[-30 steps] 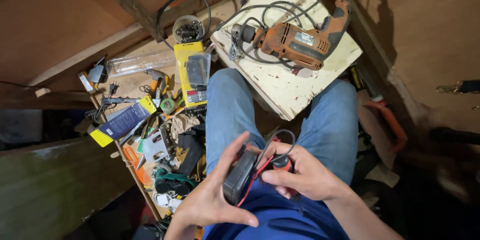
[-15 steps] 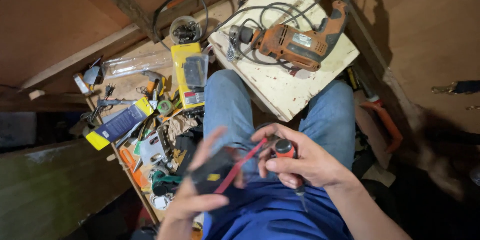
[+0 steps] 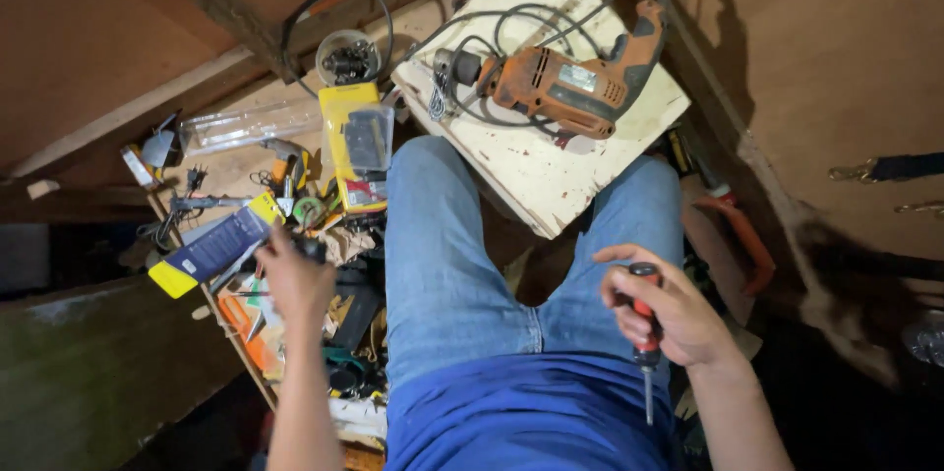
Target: The person uses a screwdriver to unscrew the casing of an electric drill resting on their lap. They remove the screws and set them aside, then use a multimeter to test the drill's internal components before reassembling the casing.
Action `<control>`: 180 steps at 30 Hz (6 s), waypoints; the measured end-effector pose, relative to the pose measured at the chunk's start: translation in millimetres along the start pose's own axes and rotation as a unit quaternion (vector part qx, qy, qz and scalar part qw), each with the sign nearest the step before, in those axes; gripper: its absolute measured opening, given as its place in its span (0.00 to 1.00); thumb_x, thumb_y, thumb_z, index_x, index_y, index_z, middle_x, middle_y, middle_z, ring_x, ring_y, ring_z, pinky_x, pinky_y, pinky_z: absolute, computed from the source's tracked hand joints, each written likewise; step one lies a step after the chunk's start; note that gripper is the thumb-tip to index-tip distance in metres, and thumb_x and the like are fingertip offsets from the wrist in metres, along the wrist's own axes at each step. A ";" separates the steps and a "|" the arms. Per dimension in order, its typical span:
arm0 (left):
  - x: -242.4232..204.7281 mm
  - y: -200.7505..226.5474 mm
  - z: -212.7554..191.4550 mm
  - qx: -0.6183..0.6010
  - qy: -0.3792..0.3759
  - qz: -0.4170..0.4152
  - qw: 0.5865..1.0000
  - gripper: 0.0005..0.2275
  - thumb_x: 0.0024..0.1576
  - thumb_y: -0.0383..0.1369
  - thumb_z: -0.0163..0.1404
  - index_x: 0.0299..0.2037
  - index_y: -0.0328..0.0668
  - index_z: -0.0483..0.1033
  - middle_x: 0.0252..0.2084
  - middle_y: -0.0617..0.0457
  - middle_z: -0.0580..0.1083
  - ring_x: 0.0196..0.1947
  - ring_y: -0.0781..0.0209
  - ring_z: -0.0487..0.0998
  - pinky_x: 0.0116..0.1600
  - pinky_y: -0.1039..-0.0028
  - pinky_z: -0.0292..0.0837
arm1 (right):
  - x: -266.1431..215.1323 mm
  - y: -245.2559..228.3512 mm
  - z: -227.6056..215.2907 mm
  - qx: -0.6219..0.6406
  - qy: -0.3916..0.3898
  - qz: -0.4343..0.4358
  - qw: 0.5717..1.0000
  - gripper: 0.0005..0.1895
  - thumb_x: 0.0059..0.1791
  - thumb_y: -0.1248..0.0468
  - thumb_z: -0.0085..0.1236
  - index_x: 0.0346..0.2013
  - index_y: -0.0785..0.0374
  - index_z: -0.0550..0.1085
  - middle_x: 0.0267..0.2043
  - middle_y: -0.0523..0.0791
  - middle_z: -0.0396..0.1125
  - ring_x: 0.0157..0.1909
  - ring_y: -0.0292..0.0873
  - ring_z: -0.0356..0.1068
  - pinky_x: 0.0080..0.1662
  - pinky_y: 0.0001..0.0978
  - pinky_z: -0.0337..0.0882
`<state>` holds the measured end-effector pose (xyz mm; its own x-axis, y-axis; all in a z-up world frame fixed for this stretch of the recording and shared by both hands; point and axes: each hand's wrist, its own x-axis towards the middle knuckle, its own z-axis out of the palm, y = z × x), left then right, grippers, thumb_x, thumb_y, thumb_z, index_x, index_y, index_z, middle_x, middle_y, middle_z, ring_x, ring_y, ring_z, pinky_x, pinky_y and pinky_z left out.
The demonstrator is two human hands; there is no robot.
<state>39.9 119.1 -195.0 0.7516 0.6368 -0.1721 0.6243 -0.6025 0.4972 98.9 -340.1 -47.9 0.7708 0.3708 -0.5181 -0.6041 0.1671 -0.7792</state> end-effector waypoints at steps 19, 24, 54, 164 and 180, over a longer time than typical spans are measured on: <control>23.7 -121.1 152.6 0.183 -0.085 -0.047 0.978 0.54 0.45 0.44 0.73 0.80 0.55 0.48 0.61 0.40 0.62 0.62 0.29 0.73 0.62 0.44 0.71 | -13.9 20.7 -38.3 -0.029 0.111 0.025 0.993 0.20 0.57 0.66 0.53 0.62 0.74 0.70 0.32 0.53 0.62 0.16 0.33 0.53 0.16 0.27 0.61; 1.4 -110.9 133.1 0.189 -0.043 -0.034 0.980 0.32 0.66 0.32 0.54 0.80 0.54 0.52 0.58 0.36 0.66 0.56 0.28 0.78 0.53 0.42 0.77 | -11.3 22.6 -41.0 -0.025 0.115 0.034 0.992 0.20 0.57 0.65 0.53 0.61 0.73 0.69 0.31 0.51 0.61 0.16 0.32 0.53 0.16 0.25 0.60; -6.4 329.8 133.1 -0.198 -0.141 0.507 0.827 0.19 0.55 0.28 0.67 0.57 0.45 0.83 0.68 0.52 0.75 0.79 0.48 0.60 0.85 0.52 0.37 | 88.6 -96.5 -10.0 -0.401 0.263 -0.480 0.735 0.19 0.57 0.68 0.71 0.61 0.71 0.75 0.52 0.55 0.73 0.57 0.53 0.75 0.60 0.45 0.74; -15.2 341.1 147.6 -0.155 -0.075 0.568 0.805 0.27 0.47 0.14 0.51 0.56 0.51 0.82 0.63 0.48 0.72 0.76 0.38 0.60 0.82 0.42 0.40 | 91.4 -167.5 -5.9 -0.718 0.025 -0.267 0.642 0.29 0.36 0.89 0.41 0.39 0.64 0.80 0.42 0.50 0.66 0.43 0.54 0.65 0.50 0.45 0.65; -27.3 346.3 150.2 -0.098 -0.047 0.525 0.844 0.26 0.48 0.28 0.69 0.59 0.49 0.78 0.59 0.47 0.73 0.74 0.39 0.63 0.82 0.41 0.43 | 85.2 -161.6 -0.5 -0.736 0.082 -0.279 0.612 0.11 0.54 0.74 0.59 0.51 0.65 0.75 0.50 0.51 0.69 0.46 0.61 0.69 0.46 0.55 0.70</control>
<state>267.6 -179.2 -145.8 0.8880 -0.2452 0.3891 -0.4368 -0.7141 0.5470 262.3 -336.0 33.7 0.8570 0.5139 0.0387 0.5050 -0.8224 -0.2621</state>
